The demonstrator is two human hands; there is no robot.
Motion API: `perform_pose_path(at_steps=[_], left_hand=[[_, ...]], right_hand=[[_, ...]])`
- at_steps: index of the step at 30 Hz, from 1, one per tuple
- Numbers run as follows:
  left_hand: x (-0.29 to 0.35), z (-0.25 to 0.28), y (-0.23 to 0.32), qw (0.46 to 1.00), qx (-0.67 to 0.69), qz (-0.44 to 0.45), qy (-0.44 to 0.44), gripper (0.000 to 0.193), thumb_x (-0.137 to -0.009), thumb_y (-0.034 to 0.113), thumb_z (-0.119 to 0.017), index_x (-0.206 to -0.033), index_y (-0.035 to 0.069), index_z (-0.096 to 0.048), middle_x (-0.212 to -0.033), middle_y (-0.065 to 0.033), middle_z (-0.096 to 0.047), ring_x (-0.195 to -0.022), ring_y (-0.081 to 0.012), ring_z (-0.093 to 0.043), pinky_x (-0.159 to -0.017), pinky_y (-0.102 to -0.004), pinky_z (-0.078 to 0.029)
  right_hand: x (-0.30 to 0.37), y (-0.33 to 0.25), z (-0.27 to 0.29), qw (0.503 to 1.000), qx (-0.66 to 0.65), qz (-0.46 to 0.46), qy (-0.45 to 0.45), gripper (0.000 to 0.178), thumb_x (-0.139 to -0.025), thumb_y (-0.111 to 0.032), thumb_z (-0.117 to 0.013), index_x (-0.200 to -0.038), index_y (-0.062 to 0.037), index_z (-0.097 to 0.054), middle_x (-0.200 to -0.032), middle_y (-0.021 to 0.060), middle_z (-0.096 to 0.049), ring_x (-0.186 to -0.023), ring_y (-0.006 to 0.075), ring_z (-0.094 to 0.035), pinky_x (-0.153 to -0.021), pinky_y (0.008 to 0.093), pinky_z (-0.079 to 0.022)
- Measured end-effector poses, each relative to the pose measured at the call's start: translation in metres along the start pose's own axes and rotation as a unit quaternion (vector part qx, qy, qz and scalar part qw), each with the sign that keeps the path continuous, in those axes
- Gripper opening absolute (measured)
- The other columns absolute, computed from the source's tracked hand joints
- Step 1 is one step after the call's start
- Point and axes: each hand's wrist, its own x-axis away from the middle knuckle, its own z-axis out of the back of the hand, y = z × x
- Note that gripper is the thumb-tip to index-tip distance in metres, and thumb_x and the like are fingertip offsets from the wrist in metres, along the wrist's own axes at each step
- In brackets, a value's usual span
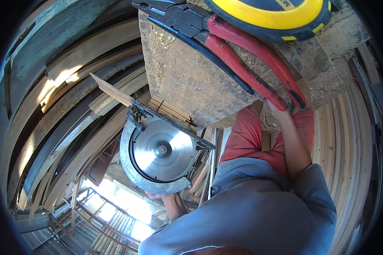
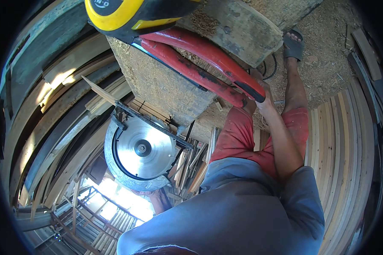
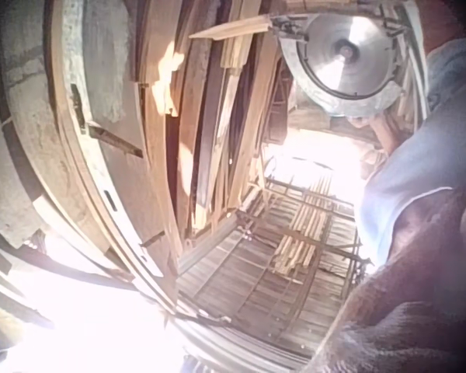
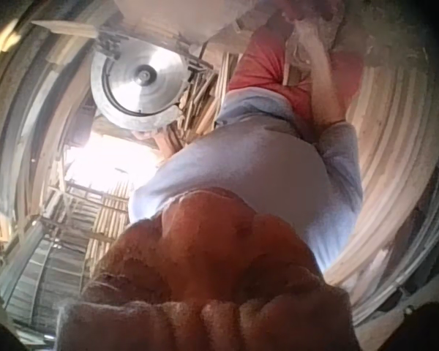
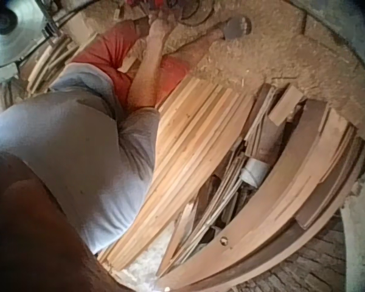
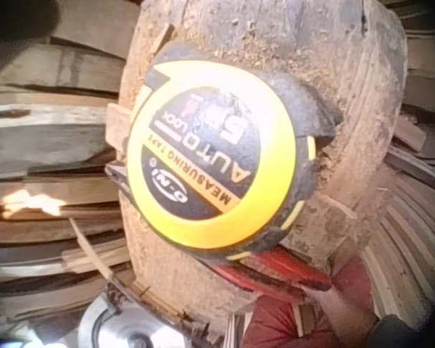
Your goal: The person uses a circular saw to cut a wood plank, then adjusts the power cord by plugging it into a power strip before continuing to saw another section of the wood.
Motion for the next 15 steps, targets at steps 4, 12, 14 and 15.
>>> perform_pose_path(at_steps=[4,12,14,15], left_hand=[[0.0,-0.003,-0.001,1.0,-0.004,0.005,-0.005,0.056,-0.09,0.034,-0.052,-0.133,-0.001,-0.06,-0.127,-0.0192,-0.068,-0.119,-0.0349,-0.063,-0.108,-0.0531,-0.047],[0.001,-0.014,-0.001,1.0,-0.008,0.013,-0.018,0.056,-0.089,0.033,-0.052,-0.133,-0.001,-0.06,-0.127,-0.0193,-0.067,-0.12,-0.0347,-0.063,-0.108,-0.0531,-0.047],[0.003,-0.017,-0.002,1.0,-0.007,0.015,-0.022,0.056,-0.089,0.033,-0.052,-0.133,-0.001,-0.06,-0.127,-0.0193,-0.067,-0.12,-0.0347,-0.063,-0.108,-0.0531,-0.047],[0.006,-0.017,-0.002,1.0,-0.004,0.015,-0.024,0.056,-0.089,0.033,-0.052,-0.133,-0.001,-0.06,-0.127,-0.0193,-0.067,-0.12,-0.0347,-0.063,-0.108,-0.053,-0.047]], right_hand=[[-0.003,-0.01,-0.006,0.999,0.02,0.023,-0.032,0.025,-0.097,-0.016,-0.061,-0.116,-0.0008,-0.067,-0.095,0.0024,-0.07,-0.078,0.0088,-0.063,-0.064,0.0233,-0.047],[0.001,-0.001,-0.004,0.999,0.03,0.024,0.0,0.023,-0.098,-0.02,-0.063,-0.112,-0.0028,-0.067,-0.09,0.0035,-0.069,-0.075,0.0095,-0.064,-0.064,0.0233,-0.049],[0.002,-0.001,-0.007,0.999,0.034,0.021,0.027,0.022,-0.099,-0.021,-0.063,-0.113,-0.0039,-0.066,-0.089,0.0035,-0.069,-0.073,0.0094,-0.063,-0.063,0.0231,-0.049],[-0.001,0.004,-0.004,0.998,0.044,0.021,0.03,0.022,-0.099,-0.02,-0.063,-0.114,-0.0043,-0.066,-0.089,0.0035,-0.069,-0.072,0.0094,-0.063,-0.063,0.0229,-0.049]])
